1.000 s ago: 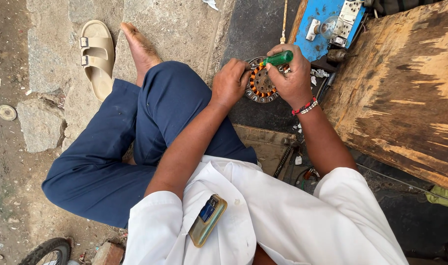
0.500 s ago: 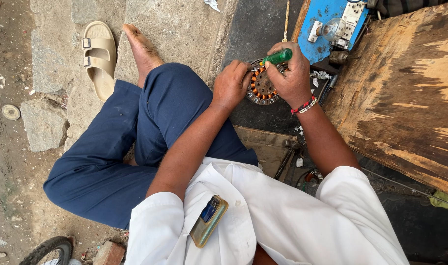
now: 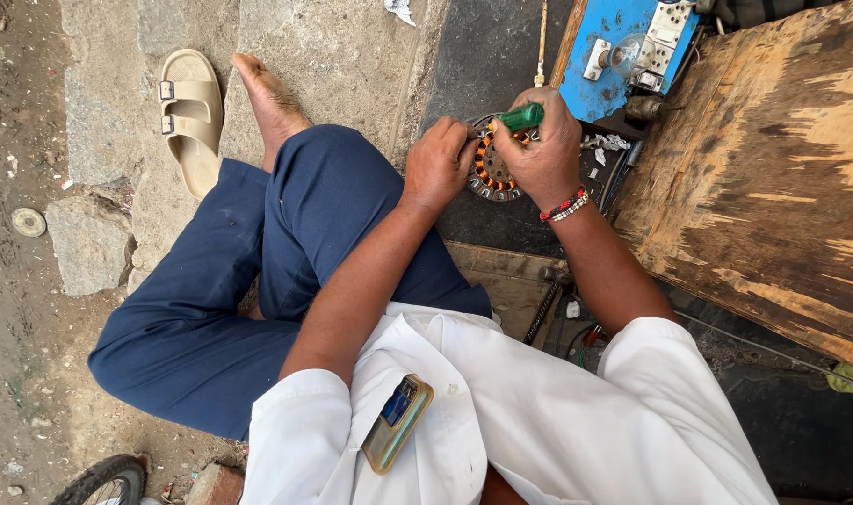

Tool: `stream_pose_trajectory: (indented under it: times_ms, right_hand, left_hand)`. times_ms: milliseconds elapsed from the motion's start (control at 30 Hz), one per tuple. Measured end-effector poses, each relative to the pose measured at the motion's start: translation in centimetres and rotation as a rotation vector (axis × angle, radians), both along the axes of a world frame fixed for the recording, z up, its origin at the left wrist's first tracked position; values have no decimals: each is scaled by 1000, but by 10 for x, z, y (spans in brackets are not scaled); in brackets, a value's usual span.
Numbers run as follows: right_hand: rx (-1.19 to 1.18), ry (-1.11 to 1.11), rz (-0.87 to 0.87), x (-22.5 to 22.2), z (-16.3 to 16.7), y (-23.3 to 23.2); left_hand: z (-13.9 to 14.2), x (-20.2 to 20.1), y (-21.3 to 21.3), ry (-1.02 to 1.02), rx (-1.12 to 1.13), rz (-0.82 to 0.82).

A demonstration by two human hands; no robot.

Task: The person sits on the ground inserting small white insulation wedges one at a time into the slots of an electric motor stator, pressing each piece into place by hand. Near the end they use a green-handled screwdriver to work on the stator slots.

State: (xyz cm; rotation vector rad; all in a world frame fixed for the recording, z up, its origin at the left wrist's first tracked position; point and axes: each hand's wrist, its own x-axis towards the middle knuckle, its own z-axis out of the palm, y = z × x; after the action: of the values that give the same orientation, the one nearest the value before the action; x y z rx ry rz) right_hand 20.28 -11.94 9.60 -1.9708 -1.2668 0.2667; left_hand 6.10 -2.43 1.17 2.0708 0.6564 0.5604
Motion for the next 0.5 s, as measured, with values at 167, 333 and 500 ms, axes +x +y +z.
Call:
stream_pose_trajectory:
  times_ms: [167,333,500]
  right_hand:
    - [21,-37,-1,-1,0,0]
    - [-17,-35,-27,-2,1,0]
    - [-23,-9,-38,1,5,-2]
  left_hand:
    - [-1,0,0,4,11,1]
    - [-2,1,0,7,-5,2]
    - [-2,-1,-1,-12,3,-2]
